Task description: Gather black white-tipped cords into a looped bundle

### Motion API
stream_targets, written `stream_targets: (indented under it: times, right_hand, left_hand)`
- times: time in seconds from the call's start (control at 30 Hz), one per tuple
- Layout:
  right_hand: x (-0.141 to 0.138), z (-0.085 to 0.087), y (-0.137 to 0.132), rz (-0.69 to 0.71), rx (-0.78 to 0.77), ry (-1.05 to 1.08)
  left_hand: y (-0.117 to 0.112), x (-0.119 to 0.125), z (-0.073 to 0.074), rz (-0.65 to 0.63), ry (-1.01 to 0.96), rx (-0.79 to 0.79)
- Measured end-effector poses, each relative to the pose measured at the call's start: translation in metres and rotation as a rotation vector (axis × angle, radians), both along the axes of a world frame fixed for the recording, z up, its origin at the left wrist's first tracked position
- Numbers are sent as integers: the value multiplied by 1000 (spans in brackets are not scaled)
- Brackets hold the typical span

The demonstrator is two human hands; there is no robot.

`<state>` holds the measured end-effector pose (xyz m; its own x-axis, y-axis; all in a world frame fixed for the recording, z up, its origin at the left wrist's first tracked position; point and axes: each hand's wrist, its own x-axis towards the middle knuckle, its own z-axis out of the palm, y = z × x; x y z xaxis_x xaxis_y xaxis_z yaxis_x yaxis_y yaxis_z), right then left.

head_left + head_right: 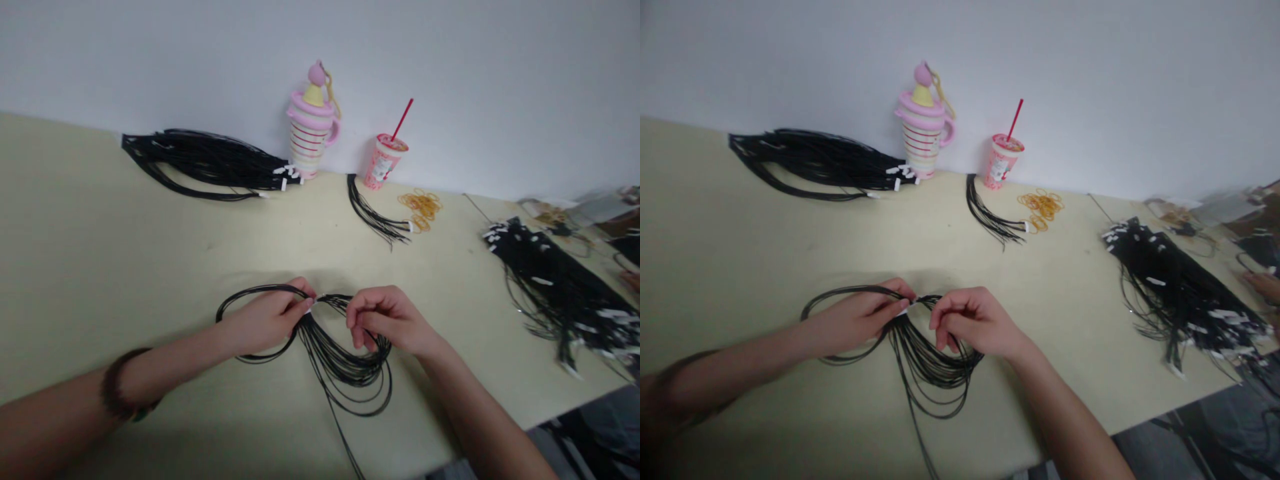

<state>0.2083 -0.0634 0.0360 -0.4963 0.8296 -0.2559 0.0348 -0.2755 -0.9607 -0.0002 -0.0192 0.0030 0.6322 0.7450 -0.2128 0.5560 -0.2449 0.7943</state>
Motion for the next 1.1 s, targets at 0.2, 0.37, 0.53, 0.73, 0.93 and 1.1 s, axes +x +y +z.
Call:
stream_targets:
  times: [0.2, 0.37, 0.53, 0.73, 0.93, 1.1]
  right_hand:
    - [4, 1, -1, 5, 87, 27]
    - [9, 8, -3, -93, 135, 147]
    - [30, 20, -4, -229, 325, 425]
    - [52, 29, 1, 158, 517, 841]
    - [60, 29, -6, 524, 447, 880]
    - [24, 19, -13, 264, 256, 82]
  left_hand:
    - [-1, 1, 1, 9, -7, -13]
    - [-1, 0, 2, 6, 1, -27]
    - [-1, 0, 2, 1, 21, -30]
    - [-1, -1, 2, 1, 32, -38]
    - [-1, 0, 3, 6, 38, -44]
    - [-1, 0, 4, 12, 27, -49]
